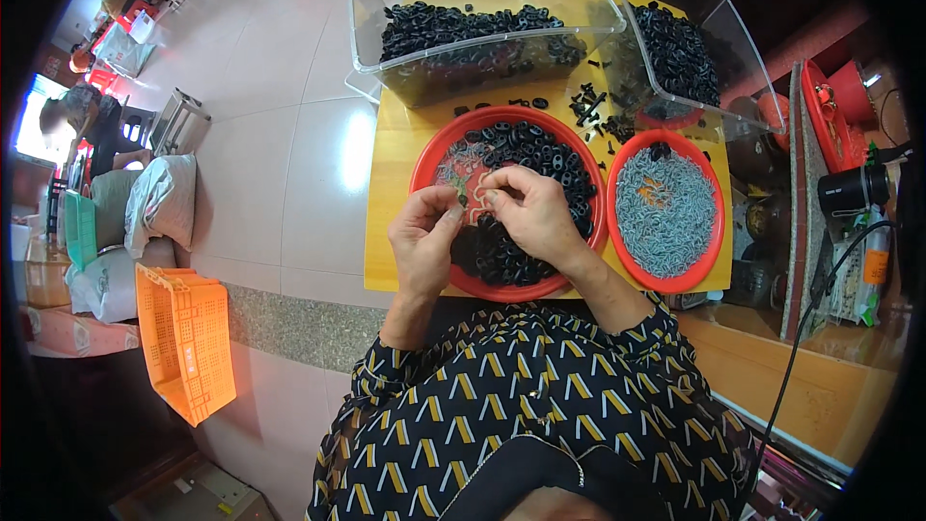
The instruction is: The person sits at a table and assembles small black padlocks by hand. They pick up a lock body and a shackle from a red bowl, insert the shackle into the body, and secure it. The process is repeated continuously with multiple lock units.
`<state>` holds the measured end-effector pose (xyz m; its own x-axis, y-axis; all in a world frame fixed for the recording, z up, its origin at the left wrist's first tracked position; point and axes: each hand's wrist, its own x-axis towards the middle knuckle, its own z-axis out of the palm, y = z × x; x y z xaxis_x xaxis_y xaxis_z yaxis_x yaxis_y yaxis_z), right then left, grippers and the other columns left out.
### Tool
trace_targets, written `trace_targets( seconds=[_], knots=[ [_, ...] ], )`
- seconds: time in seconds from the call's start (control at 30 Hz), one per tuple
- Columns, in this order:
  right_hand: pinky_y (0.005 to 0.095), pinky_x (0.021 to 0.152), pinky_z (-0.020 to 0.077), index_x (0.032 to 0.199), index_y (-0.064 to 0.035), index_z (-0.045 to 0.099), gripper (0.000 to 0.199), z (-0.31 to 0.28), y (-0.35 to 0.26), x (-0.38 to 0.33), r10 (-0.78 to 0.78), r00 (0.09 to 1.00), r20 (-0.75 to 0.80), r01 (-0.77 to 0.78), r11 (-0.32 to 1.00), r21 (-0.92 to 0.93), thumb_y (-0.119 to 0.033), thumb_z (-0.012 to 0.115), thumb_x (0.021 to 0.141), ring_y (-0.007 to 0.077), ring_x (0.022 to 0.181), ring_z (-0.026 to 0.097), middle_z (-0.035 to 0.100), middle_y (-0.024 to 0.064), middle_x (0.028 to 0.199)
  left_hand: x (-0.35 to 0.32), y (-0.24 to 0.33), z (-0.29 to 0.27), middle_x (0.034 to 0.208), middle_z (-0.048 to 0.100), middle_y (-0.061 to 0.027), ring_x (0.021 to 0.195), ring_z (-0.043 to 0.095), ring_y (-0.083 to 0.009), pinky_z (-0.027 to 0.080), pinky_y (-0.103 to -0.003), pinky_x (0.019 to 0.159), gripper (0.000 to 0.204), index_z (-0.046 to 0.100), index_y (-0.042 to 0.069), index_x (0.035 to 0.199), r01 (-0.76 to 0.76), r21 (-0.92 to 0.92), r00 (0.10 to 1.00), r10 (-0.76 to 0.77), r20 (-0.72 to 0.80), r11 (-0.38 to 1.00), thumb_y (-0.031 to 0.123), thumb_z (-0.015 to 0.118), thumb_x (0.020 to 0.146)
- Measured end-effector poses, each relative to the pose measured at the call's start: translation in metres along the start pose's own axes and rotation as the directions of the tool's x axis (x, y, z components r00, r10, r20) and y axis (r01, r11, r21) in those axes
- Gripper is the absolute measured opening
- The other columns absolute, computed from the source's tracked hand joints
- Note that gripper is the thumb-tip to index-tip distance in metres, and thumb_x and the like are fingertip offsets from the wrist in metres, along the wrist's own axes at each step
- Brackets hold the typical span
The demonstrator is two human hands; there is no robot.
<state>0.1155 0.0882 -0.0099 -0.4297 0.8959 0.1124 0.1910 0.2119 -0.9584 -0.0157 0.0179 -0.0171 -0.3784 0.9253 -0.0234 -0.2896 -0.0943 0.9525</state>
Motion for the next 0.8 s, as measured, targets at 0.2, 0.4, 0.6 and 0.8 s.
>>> trace_targets(
  seconds=[0.2, 0.4, 0.6, 0.8],
  knots=[
    [0.0224, 0.054, 0.0470, 0.093, 0.0029, 0.051, 0.014, -0.018, -0.028, -0.024, 0.210, 0.974, 0.082, -0.222, 0.954, 0.203, 0.000, 0.053, 0.080, 0.0097, 0.062, 0.058, 0.058, 0.0068, 0.076, -0.010, -0.004, 0.010, 0.081, 0.057, -0.0019, 0.072, 0.051, -0.0066, 0.042, -0.019, 0.065, 0.015, 0.056, 0.000, 0.092, 0.129, -0.176, 0.988, -0.112, 0.103, 0.976, -0.003, 0.054, 0.077],
    [0.0198, 0.050, 0.0449, 0.096, 0.0022, 0.051, 0.015, -0.030, -0.029, -0.040, 0.248, 0.956, 0.155, -0.284, 0.911, 0.297, -0.003, 0.053, 0.082, 0.0076, 0.060, 0.056, 0.057, 0.0050, 0.074, -0.015, -0.005, 0.023, 0.083, 0.058, -0.0017, 0.074, 0.052, -0.0071, 0.043, -0.020, 0.068, 0.011, 0.058, -0.002, 0.091, 0.137, -0.133, 0.977, -0.111, 0.184, 0.982, -0.001, 0.053, 0.081],
    [0.0283, 0.056, 0.0441, 0.084, 0.0017, 0.055, 0.007, -0.027, -0.020, -0.045, -0.027, 0.999, -0.029, 0.028, 0.999, 0.034, -0.004, 0.054, 0.080, 0.0171, 0.063, 0.056, 0.056, 0.0097, 0.071, -0.021, -0.003, 0.030, 0.081, 0.058, -0.0023, 0.074, 0.053, -0.0068, 0.042, -0.019, 0.068, 0.013, 0.057, -0.002, 0.090, 0.170, -0.085, 0.978, -0.158, 0.136, 0.982, -0.003, 0.055, 0.078],
    [0.0255, 0.055, 0.0438, 0.086, 0.0012, 0.055, 0.007, -0.031, -0.018, -0.052, 0.035, 0.997, -0.073, -0.030, 0.997, 0.074, -0.004, 0.053, 0.082, 0.0130, 0.061, 0.054, 0.056, 0.0072, 0.073, -0.020, -0.003, 0.033, 0.079, 0.056, -0.0027, 0.070, 0.051, -0.0078, 0.042, -0.020, 0.064, 0.017, 0.055, -0.002, 0.092, 0.250, -0.312, 0.960, -0.193, 0.203, 0.916, -0.004, 0.054, 0.075]
  ],
)
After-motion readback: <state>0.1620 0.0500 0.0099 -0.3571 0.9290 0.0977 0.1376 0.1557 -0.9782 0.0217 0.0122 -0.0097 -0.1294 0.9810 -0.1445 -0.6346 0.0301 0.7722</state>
